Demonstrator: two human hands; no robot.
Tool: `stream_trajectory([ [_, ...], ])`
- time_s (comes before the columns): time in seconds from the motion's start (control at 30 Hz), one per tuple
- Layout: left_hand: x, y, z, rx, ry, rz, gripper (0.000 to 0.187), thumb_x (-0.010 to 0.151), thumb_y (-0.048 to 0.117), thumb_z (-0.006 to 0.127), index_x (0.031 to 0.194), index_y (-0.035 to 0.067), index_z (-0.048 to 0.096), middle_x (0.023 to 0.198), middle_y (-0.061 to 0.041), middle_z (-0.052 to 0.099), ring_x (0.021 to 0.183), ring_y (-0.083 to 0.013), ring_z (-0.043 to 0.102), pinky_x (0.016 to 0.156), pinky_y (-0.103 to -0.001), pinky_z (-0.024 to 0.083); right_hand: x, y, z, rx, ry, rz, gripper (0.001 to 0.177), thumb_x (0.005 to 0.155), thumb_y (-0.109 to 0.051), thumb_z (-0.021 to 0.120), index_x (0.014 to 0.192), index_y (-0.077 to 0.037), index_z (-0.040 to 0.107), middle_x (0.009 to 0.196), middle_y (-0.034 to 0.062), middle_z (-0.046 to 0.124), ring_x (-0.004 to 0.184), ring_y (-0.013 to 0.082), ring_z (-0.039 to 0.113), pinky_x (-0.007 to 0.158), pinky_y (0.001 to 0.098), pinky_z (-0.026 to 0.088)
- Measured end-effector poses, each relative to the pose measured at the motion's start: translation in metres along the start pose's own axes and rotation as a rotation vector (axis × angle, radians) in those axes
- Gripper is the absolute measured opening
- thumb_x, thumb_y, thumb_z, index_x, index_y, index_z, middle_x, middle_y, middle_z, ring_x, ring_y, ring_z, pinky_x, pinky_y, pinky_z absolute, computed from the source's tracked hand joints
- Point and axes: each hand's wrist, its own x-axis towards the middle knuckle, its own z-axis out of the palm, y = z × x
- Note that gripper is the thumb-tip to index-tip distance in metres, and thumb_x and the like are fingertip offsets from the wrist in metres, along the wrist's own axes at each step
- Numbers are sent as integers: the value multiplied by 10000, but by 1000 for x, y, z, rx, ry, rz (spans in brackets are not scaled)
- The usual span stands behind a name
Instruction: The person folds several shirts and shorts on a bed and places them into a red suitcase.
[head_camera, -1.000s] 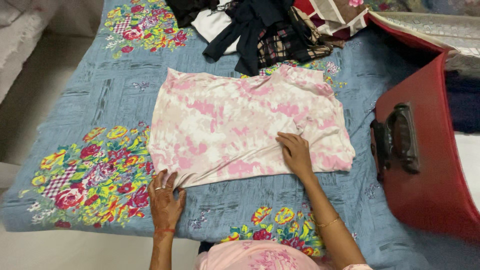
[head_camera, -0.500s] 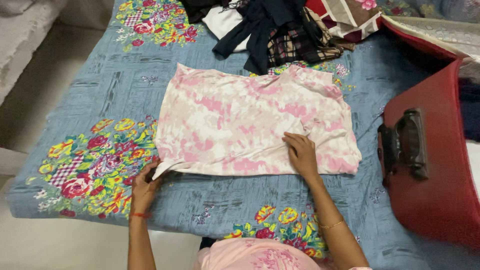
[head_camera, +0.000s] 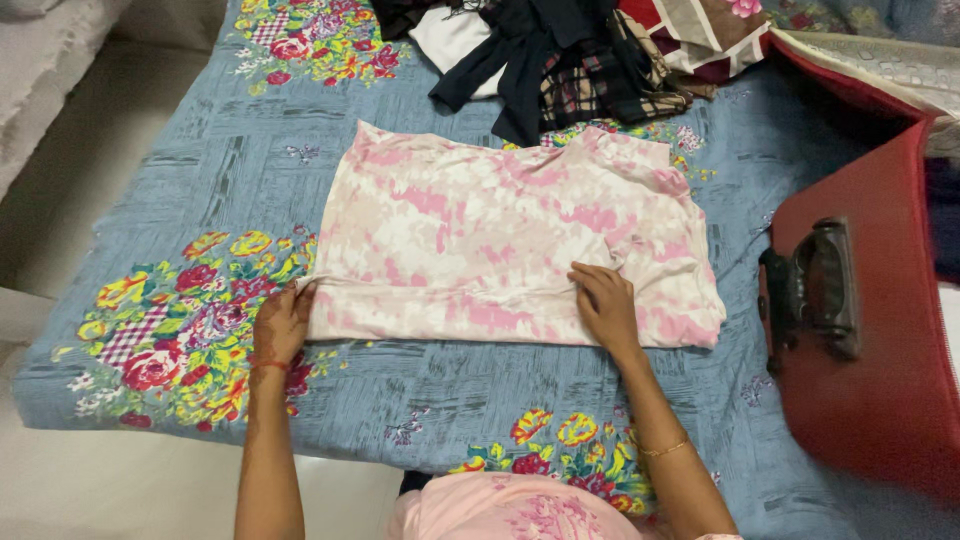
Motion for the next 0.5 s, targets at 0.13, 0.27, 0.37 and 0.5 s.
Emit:
stream_trajectory([
  [0.13,-2,14,-2,-44,55,-87,427,1048,366,598,1224,-13,686,1011,-261,711,909,-440,680,784,-507,536,6,-1,-5,-4,-31,-3,247,896,-185,677,1129,-127,734,1310,18,690,1226,232,578,1018,424,385],
  [0.27,2,41,-10,-36,79,-168,383,1047,360,601,1181,21,718,1015,-236,726,912,-436,683,769,-511,532,10,1,-12,-38,-63,23,172,889,-230,695,1026,-133,737,1076,17,663,1085,229,567,954,423,365],
  [0.37,9,52,-11,-67,125,-180,349,1065,346,595,1180,38,710,1030,-232,723,899,-432,686,765,-510,534,14,4,-14,-49,-56,54,122,921,-228,691,993,-138,732,966,4,631,1019,213,564,948,413,339],
  [0.5,18,58,-6,-8,217,-104,288,1066,281,579,1198,53,694,1038,-228,719,921,-443,676,775,-526,525,13,3,-12,-61,95,93,96,942,-183,679,1013,-130,716,991,6,629,1020,211,563,978,405,321],
])
